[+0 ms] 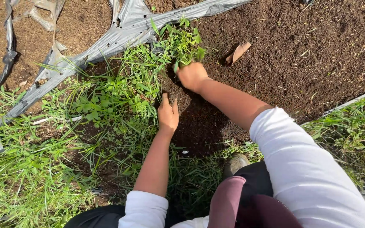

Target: Pulling weeds from a garden bed by hand

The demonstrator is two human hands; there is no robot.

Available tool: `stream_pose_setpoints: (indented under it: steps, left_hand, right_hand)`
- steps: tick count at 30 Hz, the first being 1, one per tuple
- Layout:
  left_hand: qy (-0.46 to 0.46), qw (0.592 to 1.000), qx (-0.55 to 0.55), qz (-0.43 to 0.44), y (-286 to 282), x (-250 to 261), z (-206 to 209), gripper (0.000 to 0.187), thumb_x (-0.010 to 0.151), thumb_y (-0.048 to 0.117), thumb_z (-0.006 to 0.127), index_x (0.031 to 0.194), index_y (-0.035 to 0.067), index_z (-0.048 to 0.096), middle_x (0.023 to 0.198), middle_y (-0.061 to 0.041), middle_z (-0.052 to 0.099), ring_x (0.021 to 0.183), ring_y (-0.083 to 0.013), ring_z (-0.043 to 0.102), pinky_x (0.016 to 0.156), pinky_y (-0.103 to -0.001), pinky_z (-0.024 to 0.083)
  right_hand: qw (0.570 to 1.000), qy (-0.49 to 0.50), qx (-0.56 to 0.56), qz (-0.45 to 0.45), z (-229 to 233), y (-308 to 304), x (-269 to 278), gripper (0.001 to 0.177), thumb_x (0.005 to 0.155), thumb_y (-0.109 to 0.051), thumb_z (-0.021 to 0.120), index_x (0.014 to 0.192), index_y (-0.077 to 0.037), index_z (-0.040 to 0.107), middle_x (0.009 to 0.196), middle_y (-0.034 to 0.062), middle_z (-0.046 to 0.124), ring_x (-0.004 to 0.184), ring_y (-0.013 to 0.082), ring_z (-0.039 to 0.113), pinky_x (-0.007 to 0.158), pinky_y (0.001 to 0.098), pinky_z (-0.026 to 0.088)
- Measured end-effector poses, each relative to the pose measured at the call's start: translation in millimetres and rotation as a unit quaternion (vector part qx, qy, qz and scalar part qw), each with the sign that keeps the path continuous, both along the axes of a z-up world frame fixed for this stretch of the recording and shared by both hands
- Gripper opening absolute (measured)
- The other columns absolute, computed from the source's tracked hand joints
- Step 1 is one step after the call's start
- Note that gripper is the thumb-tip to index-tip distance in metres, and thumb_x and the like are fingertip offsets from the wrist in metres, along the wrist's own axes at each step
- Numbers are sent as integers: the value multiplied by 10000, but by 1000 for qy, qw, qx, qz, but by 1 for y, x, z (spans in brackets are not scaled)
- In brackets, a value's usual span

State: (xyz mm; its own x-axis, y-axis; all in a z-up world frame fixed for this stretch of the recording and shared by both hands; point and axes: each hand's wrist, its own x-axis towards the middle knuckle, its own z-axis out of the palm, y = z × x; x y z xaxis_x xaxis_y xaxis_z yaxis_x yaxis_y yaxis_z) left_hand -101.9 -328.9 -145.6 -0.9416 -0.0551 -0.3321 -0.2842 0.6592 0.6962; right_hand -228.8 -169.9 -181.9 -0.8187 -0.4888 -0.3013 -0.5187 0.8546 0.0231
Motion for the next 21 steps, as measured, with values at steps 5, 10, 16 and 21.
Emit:
stream_pose_setpoints:
  steps: [5,10,16,21]
  left_hand:
    - [22,1000,-10,-6,1,3,-11,505,1066,172,542,1469,-106,417,1455,-342,504,1340,-455,526,1126,-557,472]
    - [113,993,-20,-12,-2,5,-26,505,1035,140,615,1409,-165,469,1364,-401,547,1257,-512,567,1051,-608,502]
    - [84,996,19,29,-8,9,-33,532,1074,164,546,1481,-142,391,1466,-362,482,1367,-464,492,1156,-566,420]
    - [97,995,-18,28,-1,5,-6,563,1073,256,574,1472,-115,432,1487,-380,444,1416,-496,413,1177,-602,353]
  right_hand:
    - [997,-67,-39,14,62,-11,-7,283,1038,-168,472,867,-82,681,729,103,713,661,270,739,613,450,628]
    - [987,-45,-153,0,63,3,-7,126,976,-247,638,970,-129,684,814,34,736,801,242,766,717,428,645]
    - [823,-249,-414,-298,34,34,-7,517,1084,-325,507,1081,168,662,1021,410,670,1050,527,685,933,659,515]
    - [969,-85,-229,-25,147,62,28,520,1055,-135,506,1554,-58,385,1243,392,585,620,309,636,666,470,570]
